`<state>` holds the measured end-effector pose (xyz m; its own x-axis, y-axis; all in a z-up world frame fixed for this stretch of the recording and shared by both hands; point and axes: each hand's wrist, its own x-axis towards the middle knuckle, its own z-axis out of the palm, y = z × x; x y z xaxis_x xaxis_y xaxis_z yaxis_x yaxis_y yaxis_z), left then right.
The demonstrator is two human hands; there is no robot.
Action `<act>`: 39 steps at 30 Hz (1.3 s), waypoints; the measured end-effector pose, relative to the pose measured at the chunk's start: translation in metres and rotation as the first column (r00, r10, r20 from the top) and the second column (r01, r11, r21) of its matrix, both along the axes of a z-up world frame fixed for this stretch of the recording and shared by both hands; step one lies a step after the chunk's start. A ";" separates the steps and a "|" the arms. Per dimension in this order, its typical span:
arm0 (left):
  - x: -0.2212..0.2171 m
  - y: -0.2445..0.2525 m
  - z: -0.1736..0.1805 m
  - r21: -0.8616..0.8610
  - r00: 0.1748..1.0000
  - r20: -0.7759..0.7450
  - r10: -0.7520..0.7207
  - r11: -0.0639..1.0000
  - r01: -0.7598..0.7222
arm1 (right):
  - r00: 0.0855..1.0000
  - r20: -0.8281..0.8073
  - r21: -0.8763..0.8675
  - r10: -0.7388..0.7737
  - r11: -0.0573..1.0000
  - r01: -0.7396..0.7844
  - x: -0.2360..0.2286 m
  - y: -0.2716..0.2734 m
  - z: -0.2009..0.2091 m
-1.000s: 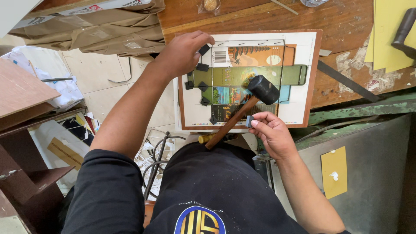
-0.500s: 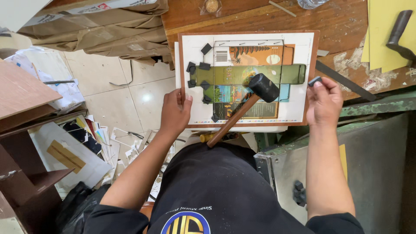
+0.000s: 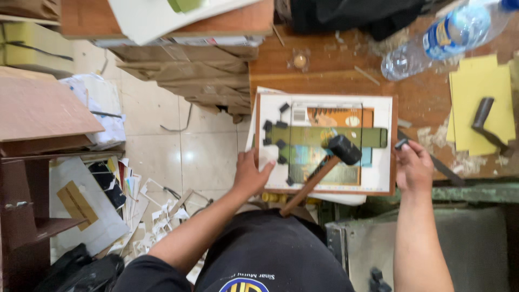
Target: The person assembles a flat-packed paper box by attaching small black foam corner protectors. They repeatedly pick up a foam piece, apply white adhesive, place it on a corner of the box, and press it down with a rubber mallet. The process is repeated for multiple corners throughout the clip.
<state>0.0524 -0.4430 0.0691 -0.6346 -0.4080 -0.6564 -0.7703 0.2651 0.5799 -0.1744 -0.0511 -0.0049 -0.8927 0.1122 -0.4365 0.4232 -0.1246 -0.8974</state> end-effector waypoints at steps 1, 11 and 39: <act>0.006 0.002 0.006 -0.021 0.999 -0.033 0.018 1.000 -0.019 | 0.999 -0.033 -0.021 0.018 1.000 -0.019 -0.008 0.005 -0.012; 0.049 0.055 -0.008 -0.533 0.610 -0.546 -0.575 0.800 0.277 | 0.998 -0.034 0.040 -0.061 0.997 0.062 -0.021 -0.002 -0.011; -0.003 0.130 -0.053 -0.751 0.384 -0.287 -0.878 0.455 0.479 | 0.999 0.041 0.005 0.002 1.000 -0.002 0.091 -0.041 0.025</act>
<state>0.0495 -0.3134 0.0157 -0.9573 0.2721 0.0976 0.2887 0.8844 0.3668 -0.0829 -0.0922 0.0206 -0.8745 0.1132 -0.4717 0.4594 -0.1190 -0.8802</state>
